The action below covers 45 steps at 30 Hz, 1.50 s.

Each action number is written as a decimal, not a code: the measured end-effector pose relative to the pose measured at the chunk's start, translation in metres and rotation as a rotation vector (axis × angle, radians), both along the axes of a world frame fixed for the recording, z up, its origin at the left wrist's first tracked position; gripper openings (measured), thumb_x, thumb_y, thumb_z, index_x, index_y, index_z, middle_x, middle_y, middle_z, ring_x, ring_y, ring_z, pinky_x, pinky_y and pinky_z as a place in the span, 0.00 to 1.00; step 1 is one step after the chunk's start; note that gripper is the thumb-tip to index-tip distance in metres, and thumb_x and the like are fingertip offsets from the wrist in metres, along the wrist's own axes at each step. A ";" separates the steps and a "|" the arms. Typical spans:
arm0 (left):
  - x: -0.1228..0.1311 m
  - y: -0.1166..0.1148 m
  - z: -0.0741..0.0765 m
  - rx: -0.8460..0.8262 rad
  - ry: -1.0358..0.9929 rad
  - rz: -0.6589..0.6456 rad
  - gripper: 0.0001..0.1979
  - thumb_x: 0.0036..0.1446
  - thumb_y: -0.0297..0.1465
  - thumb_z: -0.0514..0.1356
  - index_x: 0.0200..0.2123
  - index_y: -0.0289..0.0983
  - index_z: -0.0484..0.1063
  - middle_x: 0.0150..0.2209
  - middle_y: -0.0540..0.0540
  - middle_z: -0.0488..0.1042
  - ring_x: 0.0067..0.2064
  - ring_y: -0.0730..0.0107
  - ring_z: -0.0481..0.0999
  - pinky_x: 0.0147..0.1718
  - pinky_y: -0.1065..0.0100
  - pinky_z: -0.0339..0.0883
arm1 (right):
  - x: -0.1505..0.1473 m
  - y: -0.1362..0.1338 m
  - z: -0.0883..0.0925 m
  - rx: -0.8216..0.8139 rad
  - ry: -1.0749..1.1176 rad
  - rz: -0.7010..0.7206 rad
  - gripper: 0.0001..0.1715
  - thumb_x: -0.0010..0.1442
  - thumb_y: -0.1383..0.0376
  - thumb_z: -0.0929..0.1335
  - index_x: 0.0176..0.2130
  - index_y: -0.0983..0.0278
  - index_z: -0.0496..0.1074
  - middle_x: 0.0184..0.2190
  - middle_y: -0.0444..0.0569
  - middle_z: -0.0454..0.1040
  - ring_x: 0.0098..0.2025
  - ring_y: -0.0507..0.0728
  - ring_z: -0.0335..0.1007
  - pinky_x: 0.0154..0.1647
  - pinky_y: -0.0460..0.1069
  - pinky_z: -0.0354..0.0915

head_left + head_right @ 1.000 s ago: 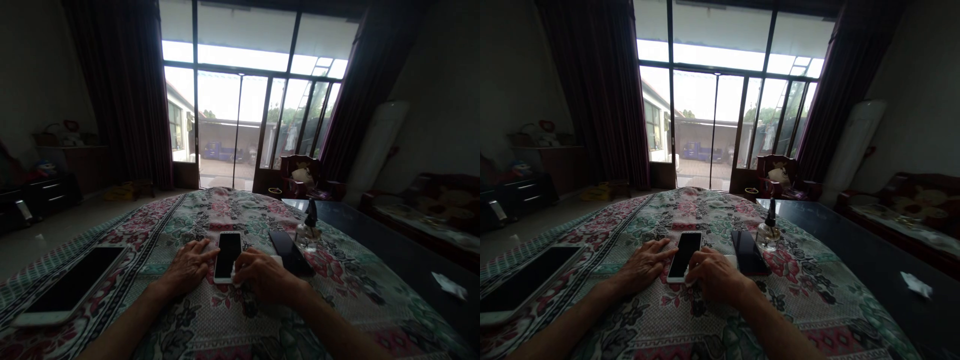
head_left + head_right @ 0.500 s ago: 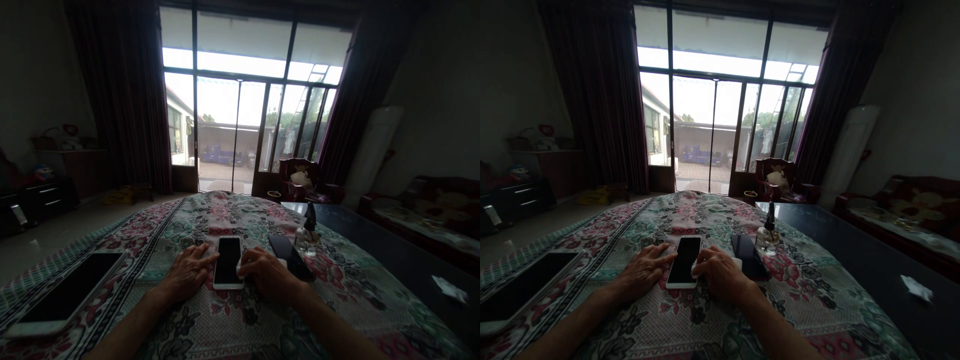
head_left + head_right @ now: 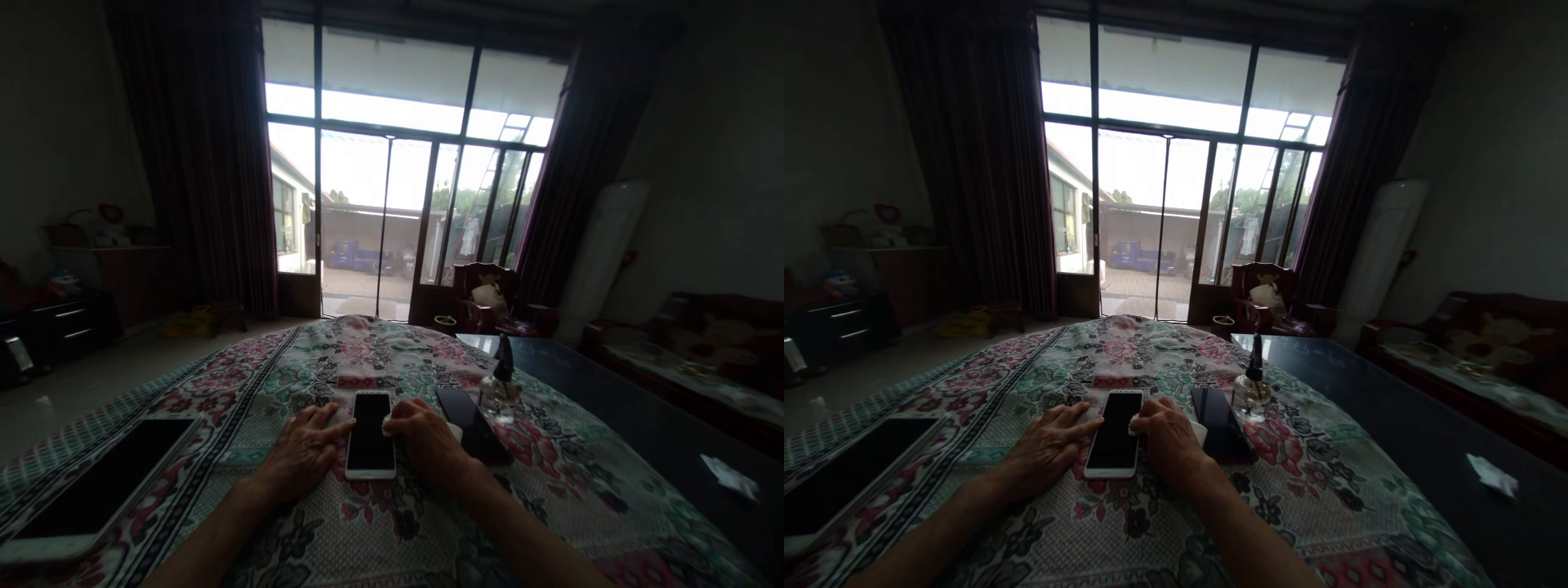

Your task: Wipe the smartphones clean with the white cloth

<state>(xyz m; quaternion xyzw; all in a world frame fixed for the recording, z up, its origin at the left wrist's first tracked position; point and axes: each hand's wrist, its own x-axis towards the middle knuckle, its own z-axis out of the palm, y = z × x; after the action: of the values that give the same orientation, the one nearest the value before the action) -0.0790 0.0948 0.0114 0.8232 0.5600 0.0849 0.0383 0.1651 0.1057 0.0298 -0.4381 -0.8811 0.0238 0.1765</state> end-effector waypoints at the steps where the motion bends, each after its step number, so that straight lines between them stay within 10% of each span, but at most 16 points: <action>1: 0.000 0.000 0.000 0.000 -0.001 0.001 0.29 0.60 0.29 0.49 0.63 0.56 0.61 0.68 0.50 0.57 0.66 0.55 0.57 0.61 0.51 0.53 | -0.002 0.004 -0.001 0.001 -0.006 -0.024 0.23 0.61 0.76 0.61 0.43 0.57 0.79 0.42 0.48 0.75 0.46 0.56 0.66 0.47 0.48 0.60; 17: 0.000 0.001 0.000 -0.001 -0.009 -0.009 0.29 0.59 0.29 0.49 0.63 0.54 0.61 0.68 0.50 0.56 0.66 0.54 0.57 0.61 0.49 0.53 | -0.020 0.061 -0.006 -0.021 0.025 -0.254 0.16 0.59 0.71 0.65 0.40 0.58 0.80 0.44 0.49 0.75 0.46 0.58 0.65 0.47 0.49 0.58; 45: -0.004 0.002 -0.003 -0.018 -0.061 -0.013 0.23 0.65 0.39 0.49 0.62 0.54 0.63 0.68 0.48 0.57 0.67 0.51 0.55 0.62 0.49 0.53 | -0.015 0.046 -0.003 0.019 0.043 -0.305 0.18 0.59 0.73 0.63 0.39 0.60 0.81 0.42 0.50 0.76 0.48 0.58 0.66 0.50 0.49 0.58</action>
<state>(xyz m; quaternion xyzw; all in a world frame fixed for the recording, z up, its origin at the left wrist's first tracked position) -0.0834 0.0966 0.0085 0.8234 0.5541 0.1047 0.0631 0.1506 0.1519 0.0267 -0.5647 -0.8005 -0.0021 0.2009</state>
